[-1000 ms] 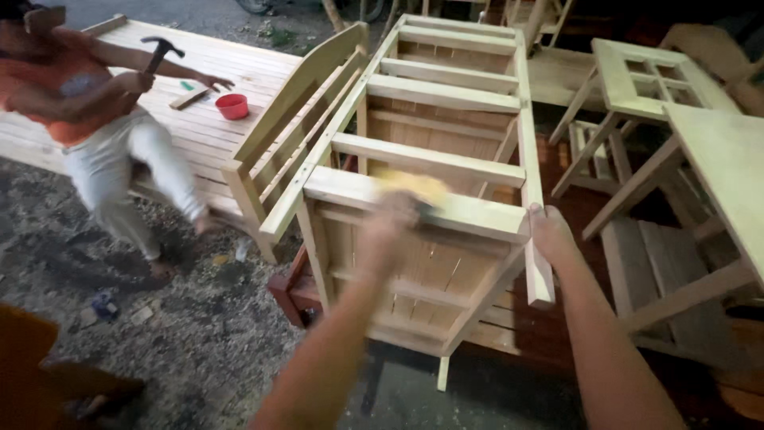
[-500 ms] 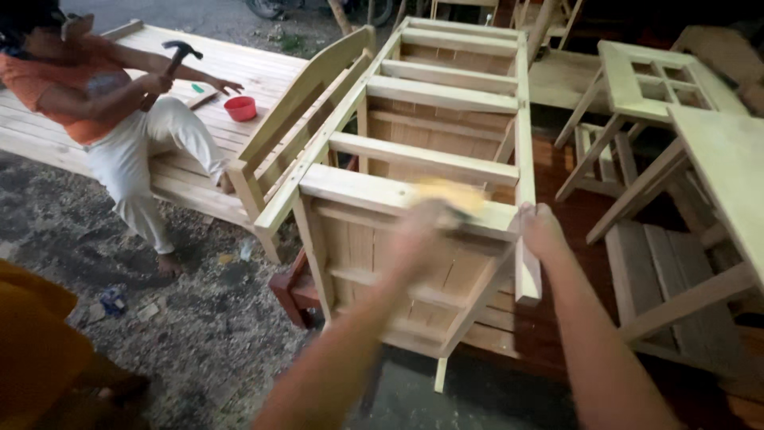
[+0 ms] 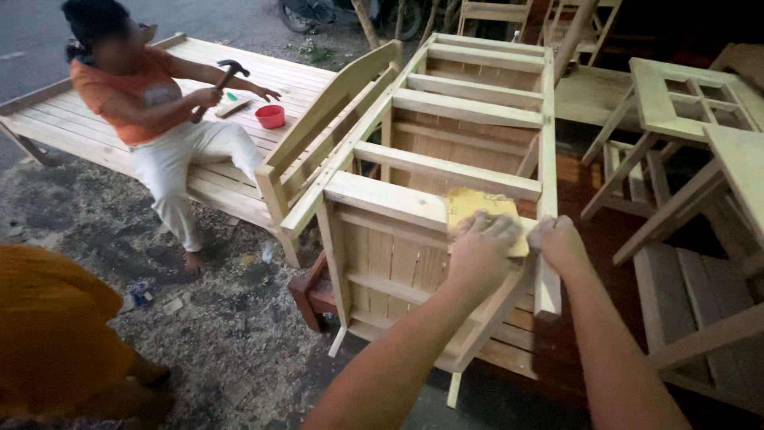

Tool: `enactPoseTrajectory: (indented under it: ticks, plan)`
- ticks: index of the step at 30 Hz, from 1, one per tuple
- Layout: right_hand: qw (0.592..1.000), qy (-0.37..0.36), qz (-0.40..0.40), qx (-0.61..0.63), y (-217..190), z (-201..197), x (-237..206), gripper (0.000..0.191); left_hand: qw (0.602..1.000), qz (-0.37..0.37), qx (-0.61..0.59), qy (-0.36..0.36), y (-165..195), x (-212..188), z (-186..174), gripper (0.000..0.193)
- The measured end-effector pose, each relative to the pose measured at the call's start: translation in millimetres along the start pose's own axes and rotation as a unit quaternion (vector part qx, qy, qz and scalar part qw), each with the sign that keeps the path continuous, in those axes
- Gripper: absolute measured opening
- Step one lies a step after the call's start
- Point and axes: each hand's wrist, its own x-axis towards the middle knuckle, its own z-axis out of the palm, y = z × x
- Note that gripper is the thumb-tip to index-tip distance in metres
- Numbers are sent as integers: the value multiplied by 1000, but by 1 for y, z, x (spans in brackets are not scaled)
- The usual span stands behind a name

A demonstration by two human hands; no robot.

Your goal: The person sands the wooden rails and frame of an unfinished furniture cabinet, using a sanding block and sandpaper by hand. They steady the frame with one hand while rubbing the sanding block along the horizontal rails, working across different rails and sides of the frame.

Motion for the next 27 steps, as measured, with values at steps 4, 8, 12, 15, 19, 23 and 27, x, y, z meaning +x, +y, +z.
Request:
enactPoseTrajectory:
  ticks: [4,8,12,15,19,23,27]
  plan:
    - [1000,4,0,-2,10,0,6,54,993,-40,-15,-108,-49,-1,-22,44]
    - [1000,-13,16,-19,4,-5,1,54,950,-253,8,-182,-157,6,-93,45]
    - [991,11,-72,-112,-35,-22,-23,50,916,-244,251,-195,-250,33,-170,24]
    - [971,-18,-120,-208,-89,-31,-42,48,945,-233,199,-117,-278,19,-170,30]
    - [890,-78,-254,-371,-176,-14,-68,41,969,-165,127,-130,-289,-13,-133,48]
    - [903,-173,-204,-335,-250,30,-86,52,940,-156,163,-255,-259,0,-99,36]
    - [924,-162,-228,-260,-281,48,-88,56,951,-89,57,-290,-208,22,-66,32]
